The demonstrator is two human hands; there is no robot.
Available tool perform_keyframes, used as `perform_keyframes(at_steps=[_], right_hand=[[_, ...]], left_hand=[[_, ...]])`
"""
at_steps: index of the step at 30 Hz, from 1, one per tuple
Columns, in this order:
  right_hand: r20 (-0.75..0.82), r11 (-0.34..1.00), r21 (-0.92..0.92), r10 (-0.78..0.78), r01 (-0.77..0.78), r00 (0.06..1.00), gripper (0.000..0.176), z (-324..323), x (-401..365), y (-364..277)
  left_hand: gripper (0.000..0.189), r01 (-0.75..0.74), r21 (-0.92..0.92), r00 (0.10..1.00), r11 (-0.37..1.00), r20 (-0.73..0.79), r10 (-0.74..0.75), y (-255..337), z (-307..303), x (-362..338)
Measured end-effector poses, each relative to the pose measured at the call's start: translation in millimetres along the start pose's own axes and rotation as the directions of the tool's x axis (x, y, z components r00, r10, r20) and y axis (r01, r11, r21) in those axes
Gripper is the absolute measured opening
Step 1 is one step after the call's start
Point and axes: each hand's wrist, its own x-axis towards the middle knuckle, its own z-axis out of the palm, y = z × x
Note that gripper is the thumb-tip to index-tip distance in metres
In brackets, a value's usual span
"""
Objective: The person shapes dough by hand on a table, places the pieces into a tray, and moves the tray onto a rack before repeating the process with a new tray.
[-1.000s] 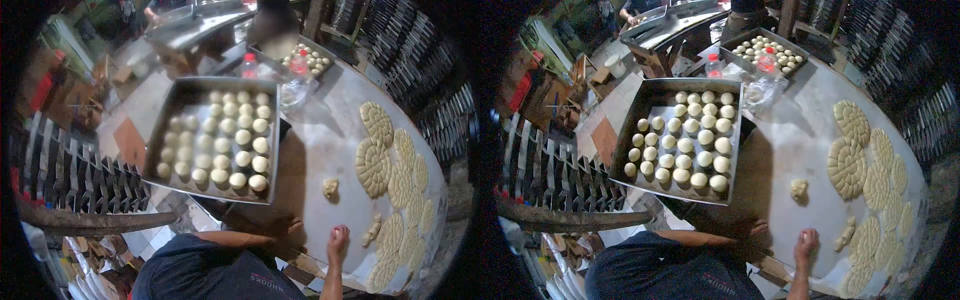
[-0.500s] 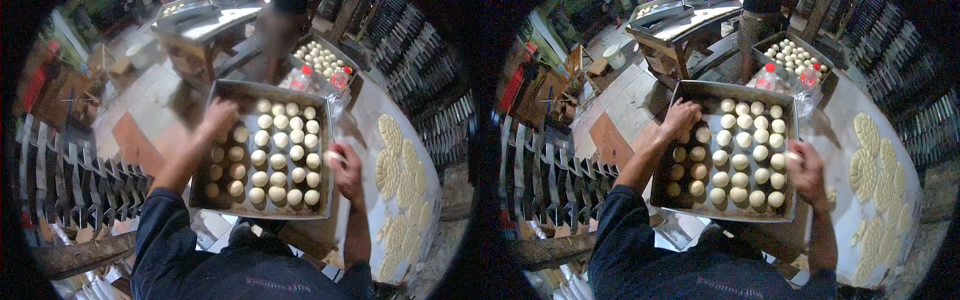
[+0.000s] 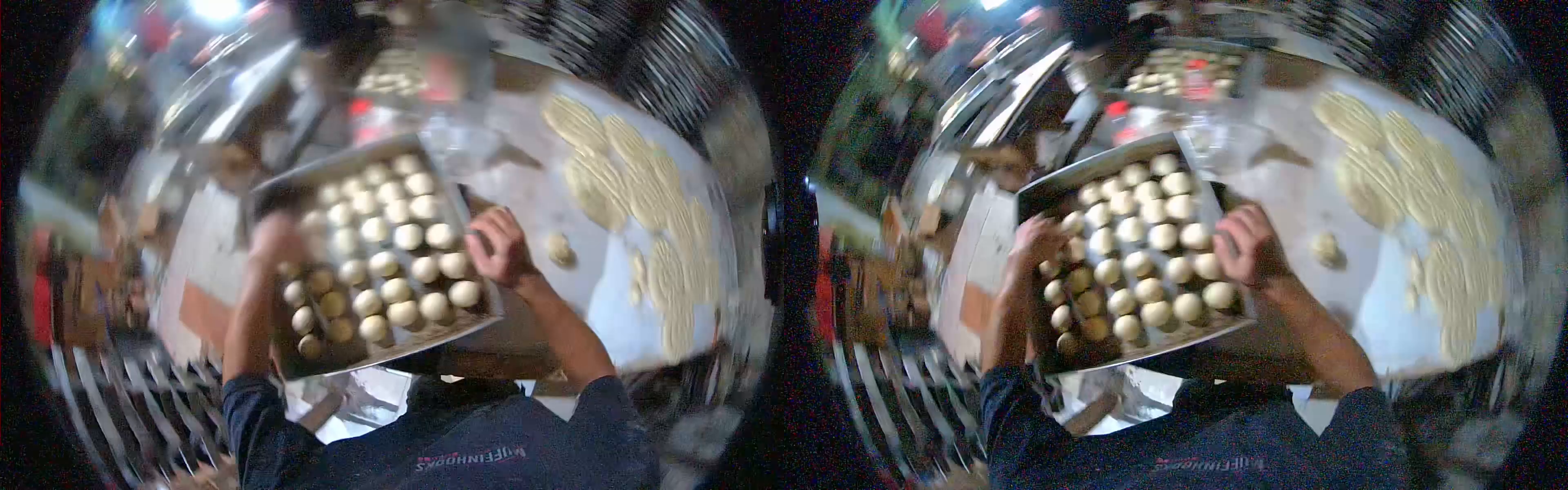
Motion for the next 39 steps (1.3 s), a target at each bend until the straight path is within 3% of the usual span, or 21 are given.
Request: perform_keyframes(at_steps=[2, 3, 5, 7, 8, 9, 10, 11, 12, 13, 14, 17, 20, 21, 24, 26, 27, 29, 31, 33, 39], right_hand=[[-0.06, 0.955, -0.126, 0.264, -0.269, 0.963, 0.01, -68, -85, 63], [-0.121, 0.9, -0.18, 0.381, -0.398, 0.917, 0.009, -99, -132, 86], [-0.242, 0.694, -0.184, 0.654, -0.696, 0.717, 0.009, -151, -226, 117], [-0.319, 0.527, -0.163, 0.772, -0.834, 0.551, 0.011, -182, -316, 144], [-0.361, 0.55, -0.271, 0.703, -0.79, 0.613, 0.009, -200, -343, 148], [-0.378, 0.566, -0.377, 0.628, -0.733, 0.68, 0.008, -215, -364, 155], [-0.395, 0.625, -0.279, 0.617, -0.729, 0.681, 0.008, -224, -389, 166], [-0.427, 0.614, -0.267, 0.616, -0.743, 0.662, 0.008, -240, -401, 177], [-0.453, 0.621, -0.295, 0.578, -0.726, 0.679, 0.009, -245, -420, 182], [-0.486, 0.625, -0.317, 0.539, -0.713, 0.688, 0.01, -249, -432, 183], [-0.493, 0.589, -0.083, 0.677, -0.804, 0.547, 0.01, -266, -423, 176], [-0.575, 0.525, -0.16, 0.639, -0.836, 0.511, 0.008, -263, -421, 181], [-0.564, 0.626, -0.075, 0.615, -0.776, 0.551, 0.017, -266, -425, 178], [-0.578, 0.605, -0.043, 0.634, -0.795, 0.514, 0.017, -264, -429, 175], [-0.602, 0.595, 0.061, 0.663, -0.802, 0.446, 0.019, -264, -429, 175], [-0.646, 0.647, 0.028, 0.593, -0.762, 0.48, 0.023, -262, -427, 179], [-0.639, 0.669, 0.033, 0.585, -0.743, 0.499, 0.023, -263, -421, 176], [-0.481, 0.499, -0.391, 0.606, -0.774, 0.634, 0.046, -270, -408, 169], [-0.371, 0.572, -0.406, 0.609, -0.712, 0.701, 0.056, -266, -395, 165], [-0.292, 0.506, -0.651, 0.521, -0.566, 0.802, 0.059, -243, -394, 184], [-0.258, 0.494, -0.579, 0.644, -0.649, 0.721, 0.065, -225, -361, 151]], left_hand=[[0.072, 0.087, 0.067, 0.986, 0.994, -0.151, -0.076, 55, -50, -11], [0.079, -0.14, -0.54, 0.95, 0.83, -0.31, -0.041, -19, 22, 83], [0.076, -0.188, 0.197, 0.836, 0.962, -0.483, 0.262, 175, -126, 3], [0.071, -0.479, 0.253, 0.636, 0.841, -0.561, 0.531, 292, -167, 6], [0.061, -0.601, 0.322, 0.412, 0.732, -0.66, 0.628, 354, -168, 16], [0.055, -0.615, 0.116, 0.64, 0.78, -0.505, 0.58, 427, -180, 1], [0.053, -0.82, 0.331, 0.228, 0.467, -0.561, 0.796, 487, -166, 10], [0.054, -0.897, 0.1, 0.293, 0.431, -0.598, 0.747, 550, -134, 30], [0.061, -0.868, 0.023, 0.454, 0.496, -0.369, 0.811, 614, -123, 15], [0.068, -0.96, -0.081, 0.281, 0.269, -0.322, 0.904, 670, -84, 39], [0.074, -0.958, -0.153, 0.274, 0.243, -0.236, 0.932, 725, -55, 39], [0.078, -0.942, -0.267, 0.266, 0.203, -0.228, 0.937, 829, -2, 62], [0.083, -0.908, -0.383, -0.084, -0.17, -0.232, 0.969, 879, -7, 38], [0.076, -0.969, -0.245, 0.054, 0.026, -0.111, 0.992, 890, -21, 10], [0.07, -0.894, -0.443, 0.034, -0.062, -0.204, 0.978, 890, 34, 53], [0.038, -0.937, -0.32, 0.188, 0.14, -0.124, 0.974, 869, 20, 35], [0.038, -0.938, -0.308, 0.211, 0.161, -0.137, 0.968, 854, 24, 32], [0.045, -0.831, -0.356, 0.474, 0.428, -0.048, 0.879, 823, 50, 25], [0.044, -0.874, -0.419, 0.39, 0.247, -0.301, 0.87, 772, 97, 17], [0.045, -0.836, -0.296, 0.542, 0.462, -0.316, 0.779, 734, 117, -15], [0.053, -0.547, -0.297, 0.831, 0.782, -0.301, 0.467, 576, 146, -95]])
